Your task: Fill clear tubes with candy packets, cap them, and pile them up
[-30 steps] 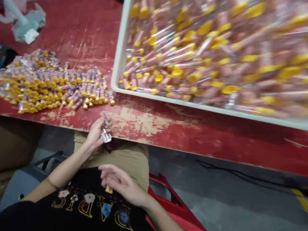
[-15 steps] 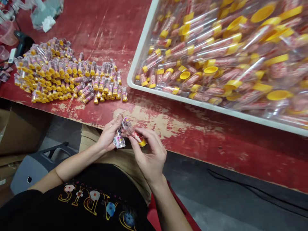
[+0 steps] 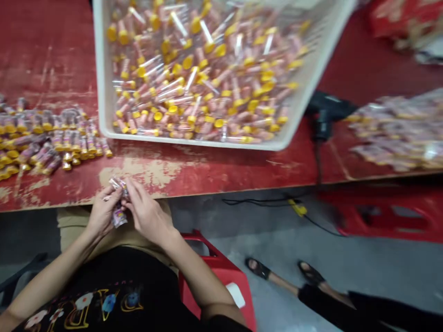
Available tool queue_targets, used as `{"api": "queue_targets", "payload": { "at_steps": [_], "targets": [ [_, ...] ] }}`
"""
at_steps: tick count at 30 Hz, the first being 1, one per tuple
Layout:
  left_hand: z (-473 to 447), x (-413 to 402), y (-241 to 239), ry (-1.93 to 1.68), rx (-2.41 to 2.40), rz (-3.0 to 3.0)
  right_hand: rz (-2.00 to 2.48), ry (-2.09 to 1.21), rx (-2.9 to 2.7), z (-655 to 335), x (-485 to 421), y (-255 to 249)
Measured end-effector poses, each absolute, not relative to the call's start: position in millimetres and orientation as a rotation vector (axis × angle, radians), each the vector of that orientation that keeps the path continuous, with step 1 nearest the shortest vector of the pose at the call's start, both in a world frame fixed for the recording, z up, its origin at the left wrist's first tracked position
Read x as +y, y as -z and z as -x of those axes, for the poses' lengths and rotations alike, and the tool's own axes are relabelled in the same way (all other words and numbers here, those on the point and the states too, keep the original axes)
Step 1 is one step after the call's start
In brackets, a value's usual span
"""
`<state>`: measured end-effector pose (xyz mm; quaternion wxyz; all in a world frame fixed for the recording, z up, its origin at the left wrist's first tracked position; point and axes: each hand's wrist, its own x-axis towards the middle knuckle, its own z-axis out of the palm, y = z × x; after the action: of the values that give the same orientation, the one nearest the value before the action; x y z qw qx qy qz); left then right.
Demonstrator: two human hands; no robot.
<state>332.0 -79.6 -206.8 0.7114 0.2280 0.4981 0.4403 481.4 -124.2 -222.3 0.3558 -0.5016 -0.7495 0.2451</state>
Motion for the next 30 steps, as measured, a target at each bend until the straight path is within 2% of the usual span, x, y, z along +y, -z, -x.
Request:
{"api": "queue_targets", "payload": {
  "at_steps": [4,9,14,20,30],
  "targets": [
    [-325.8,-71.7,208.0,-0.798,1.143,-0.744,1.381,-0.879,-1.958,-482.5,-115.8,208.5],
    [-325.5,-53.8,207.9,-0.738,1.162,-0.613,1.366,-1.042,-1.816,-490.2,-101.5,198.1],
    [-327.6,-55.3,204.2,-0.719,1.056,-0.584,1.13,-0.932,-1.687,-495.5,-107.6,209.3],
    [-337.6,-72.8,204.1,-0.824,1.007,-0.535,1.229,-0.859,-1.219,-481.0,-107.1,232.6],
    [-309.0,-75.6,202.7,-0.95,0.894,-0.512,1.18,-0.692,-1.231,-450.0,-106.0,226.3]
  ]
}}
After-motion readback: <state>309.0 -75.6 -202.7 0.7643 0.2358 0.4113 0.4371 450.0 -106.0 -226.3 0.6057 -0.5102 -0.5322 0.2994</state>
